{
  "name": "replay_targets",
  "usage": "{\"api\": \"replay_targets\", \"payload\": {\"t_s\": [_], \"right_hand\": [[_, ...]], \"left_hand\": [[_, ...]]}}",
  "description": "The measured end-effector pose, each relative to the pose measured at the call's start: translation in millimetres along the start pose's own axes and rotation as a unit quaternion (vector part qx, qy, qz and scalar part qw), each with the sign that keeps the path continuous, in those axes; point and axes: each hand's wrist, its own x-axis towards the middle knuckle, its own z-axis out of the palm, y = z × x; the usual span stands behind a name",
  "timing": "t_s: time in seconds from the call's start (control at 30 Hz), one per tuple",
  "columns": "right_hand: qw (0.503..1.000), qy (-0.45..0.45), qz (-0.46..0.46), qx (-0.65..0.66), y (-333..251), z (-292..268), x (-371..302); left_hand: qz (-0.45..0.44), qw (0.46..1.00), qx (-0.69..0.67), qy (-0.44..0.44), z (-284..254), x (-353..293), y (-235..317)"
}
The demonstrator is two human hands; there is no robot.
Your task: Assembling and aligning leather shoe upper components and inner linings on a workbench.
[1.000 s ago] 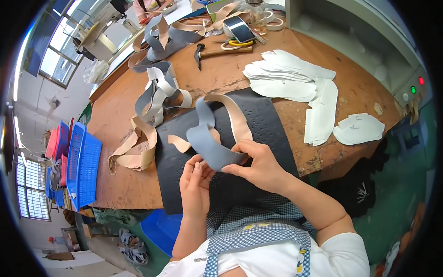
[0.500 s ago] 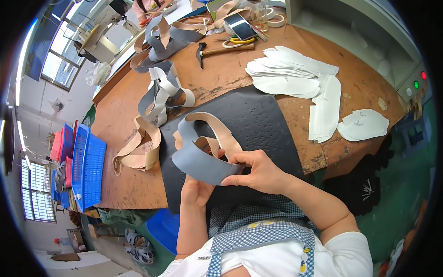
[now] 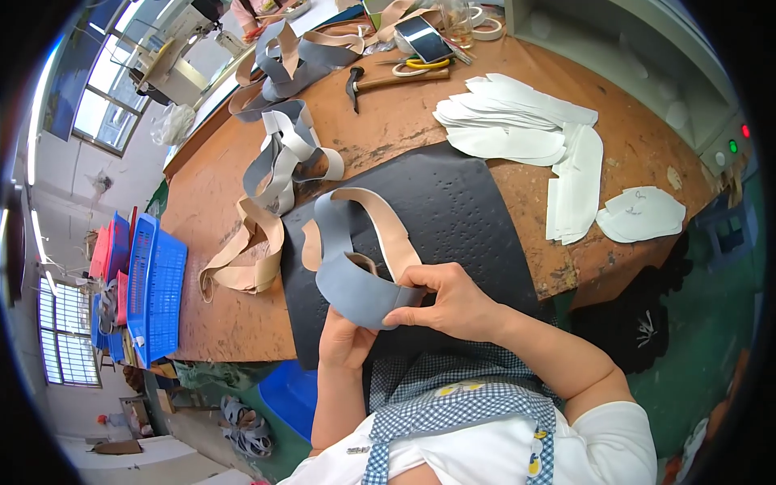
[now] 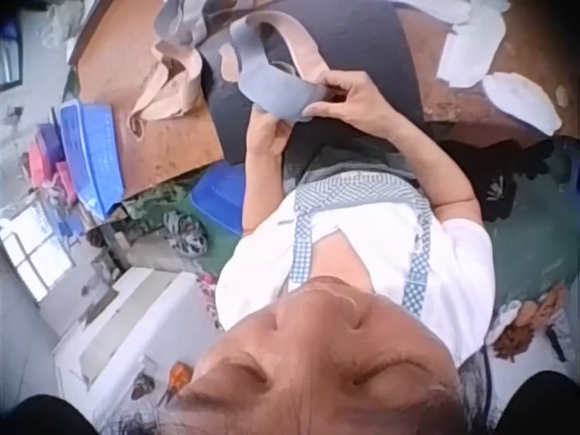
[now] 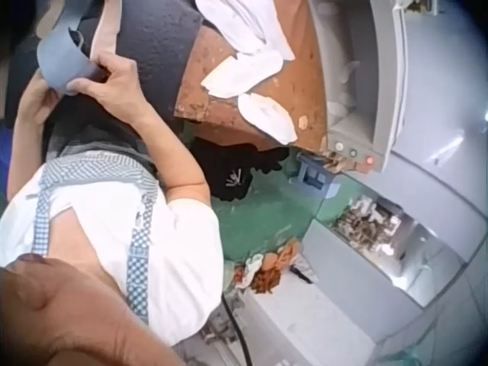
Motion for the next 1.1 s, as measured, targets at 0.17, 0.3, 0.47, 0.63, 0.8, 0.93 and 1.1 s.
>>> {"api": "replay_targets", "payload": {"t_s": [0.17, 0.3, 0.47, 0.63, 0.8, 0.93, 1.1], "right_hand": [[0.995, 0.003, -0.028, -0.096, 2.6, 0.9, -0.1], [0.990, 0.024, -0.079, -0.118, -4.3, 7.1, -1.2], [0.996, 0.078, -0.013, -0.041, 3.9, 5.5, -2.5], [0.997, 0.052, 0.034, -0.048, -2.7, 6.5, -5.0], [0.996, 0.033, -0.010, -0.087, 6.6, 10.9, -8.9], [0.995, 0.029, -0.005, -0.093, -1.7, 17.5, -8.1], [0.991, 0.032, -0.012, -0.130, 2.7, 20.1, -6.4]], "left_hand": [[-0.009, 0.998, 0.069, -0.002, 4.3, 2.9, 9.2], [-0.047, 0.993, 0.082, -0.073, -11.4, 2.7, 11.4], [0.010, 1.000, -0.024, -0.001, 12.0, -8.9, 5.8], [0.028, 0.991, -0.107, -0.077, 4.6, -10.8, 0.7], [0.068, 0.996, 0.055, -0.013, -3.4, -10.5, -0.5], [0.071, 0.996, 0.053, 0.016, -1.7, -11.2, 6.1], [0.074, 0.993, 0.080, 0.035, 3.1, -13.3, 6.9]]}}
